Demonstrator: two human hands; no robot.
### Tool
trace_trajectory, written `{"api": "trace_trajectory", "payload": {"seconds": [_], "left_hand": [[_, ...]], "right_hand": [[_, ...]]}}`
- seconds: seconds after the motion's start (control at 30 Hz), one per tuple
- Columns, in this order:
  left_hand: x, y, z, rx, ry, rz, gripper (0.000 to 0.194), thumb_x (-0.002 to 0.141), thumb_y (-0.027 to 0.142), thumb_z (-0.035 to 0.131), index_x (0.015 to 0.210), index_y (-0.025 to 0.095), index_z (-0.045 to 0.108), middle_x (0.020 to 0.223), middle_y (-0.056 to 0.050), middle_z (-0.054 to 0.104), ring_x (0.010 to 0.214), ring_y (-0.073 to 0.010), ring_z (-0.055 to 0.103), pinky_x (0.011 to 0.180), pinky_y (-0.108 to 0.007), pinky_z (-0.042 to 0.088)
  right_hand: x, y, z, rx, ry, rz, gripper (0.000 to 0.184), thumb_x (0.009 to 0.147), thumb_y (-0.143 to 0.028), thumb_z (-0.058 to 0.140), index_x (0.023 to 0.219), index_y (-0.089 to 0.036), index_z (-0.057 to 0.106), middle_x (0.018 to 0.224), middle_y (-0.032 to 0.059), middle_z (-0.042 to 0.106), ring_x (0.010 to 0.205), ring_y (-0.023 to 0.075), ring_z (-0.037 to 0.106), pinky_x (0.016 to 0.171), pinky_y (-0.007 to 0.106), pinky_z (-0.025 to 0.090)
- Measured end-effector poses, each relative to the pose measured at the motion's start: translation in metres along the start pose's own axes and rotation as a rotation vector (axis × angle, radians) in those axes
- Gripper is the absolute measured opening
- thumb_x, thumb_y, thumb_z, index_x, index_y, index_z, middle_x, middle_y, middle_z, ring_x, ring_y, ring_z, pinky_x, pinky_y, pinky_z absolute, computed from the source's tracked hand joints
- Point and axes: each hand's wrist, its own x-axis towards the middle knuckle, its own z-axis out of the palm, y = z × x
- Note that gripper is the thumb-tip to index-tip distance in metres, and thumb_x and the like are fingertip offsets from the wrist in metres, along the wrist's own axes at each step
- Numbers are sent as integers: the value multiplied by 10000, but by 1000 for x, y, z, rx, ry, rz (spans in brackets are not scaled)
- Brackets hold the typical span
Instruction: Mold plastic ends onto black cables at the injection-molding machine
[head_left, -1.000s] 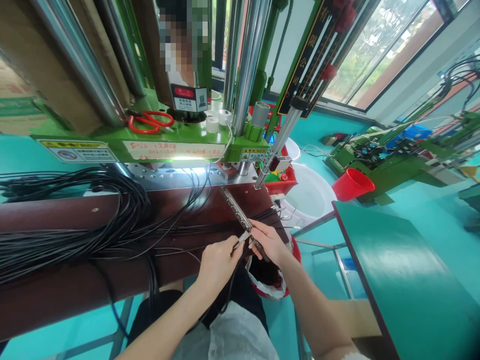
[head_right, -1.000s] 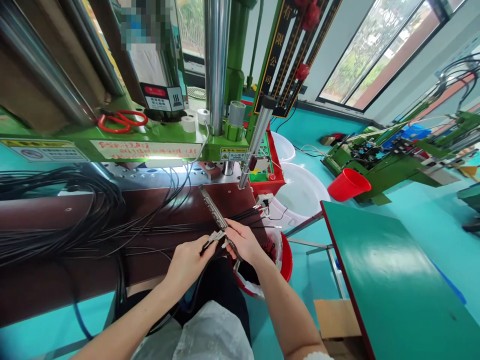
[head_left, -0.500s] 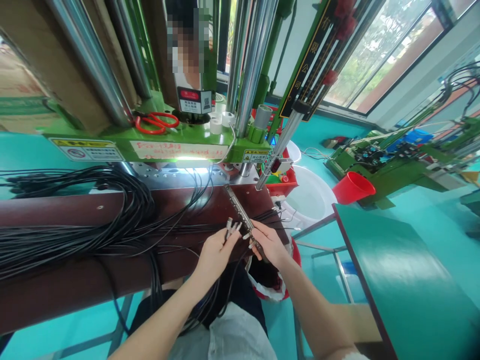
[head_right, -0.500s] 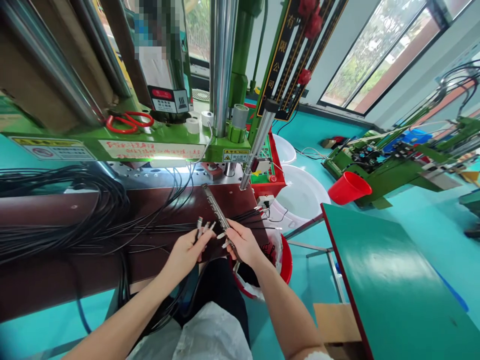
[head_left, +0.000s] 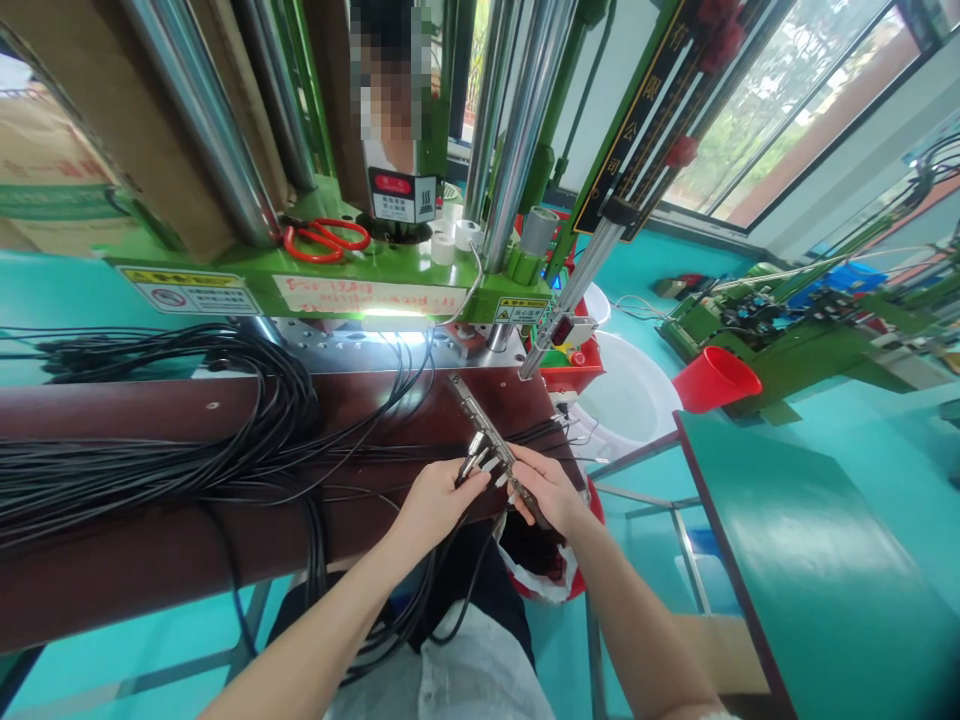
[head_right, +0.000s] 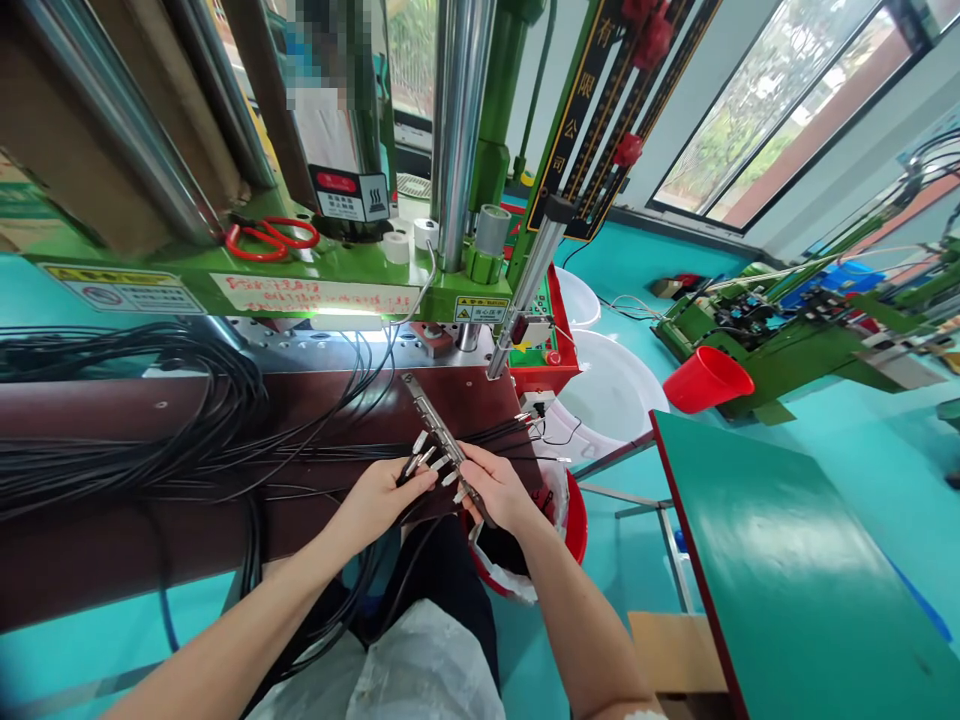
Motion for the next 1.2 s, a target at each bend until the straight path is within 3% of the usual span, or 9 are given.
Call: {"api": "trace_trajectory", "payload": {"seconds": [0.33,0.57,0.67,0.77,0.87,1.0,1.2], "left_hand": [[-1,0,-1,0,-13,-2,307,752,396,469,593,143,537,548,29,461,561,-112,414,571,-218,332],[-3,-1,-1,32,4,31,300,764,371,464,559,154,495,552,23,482,558,-110,419,567,-220,334],[-3,-1,1,-88,119,-2,247,774,393,468,678,169,508,613,20,522,586,-113,458,575,-218,362],[-3,0,1,-324,275,-89,221,806,425,421,766,207,418,552,72,432,467,-74,390,472,-182,331],[-2,3,0,-459,198,-173,260,791,437,446,700,207,367,460,109,322,356,-37,249,379,-153,229],[1,4,-3,-553,32,-251,287,728,445,520,657,184,426,385,130,233,321,-18,155,341,-151,129],[3,10,-7,-551,67,-303,332,636,471,596,610,169,460,352,133,227,314,-10,144,329,-153,109]], "right_hand": [[-2,-2,2,-29,2,8,443,845,-369,466,1241,-171,488,564,-32,509,326,44,394,306,160,281],[-3,4,3,-268,-35,-58,451,875,-379,434,1289,-201,429,551,-49,477,367,50,417,344,164,335],[-2,3,6,-175,4,-48,456,864,-398,440,1269,-189,447,550,-47,488,343,46,401,330,164,318],[-3,2,7,-65,61,-30,462,841,-409,460,1232,-164,478,531,-44,496,317,44,384,311,163,287],[-4,1,7,-46,75,-20,454,834,-401,471,1219,-160,490,527,-42,501,318,47,384,312,167,289],[-4,5,4,-74,51,-16,451,839,-405,474,1224,-169,492,539,-39,507,328,45,382,322,170,290],[-5,7,2,-115,22,-42,441,856,-396,455,1239,-179,481,553,-38,501,342,38,387,338,166,282]]}}
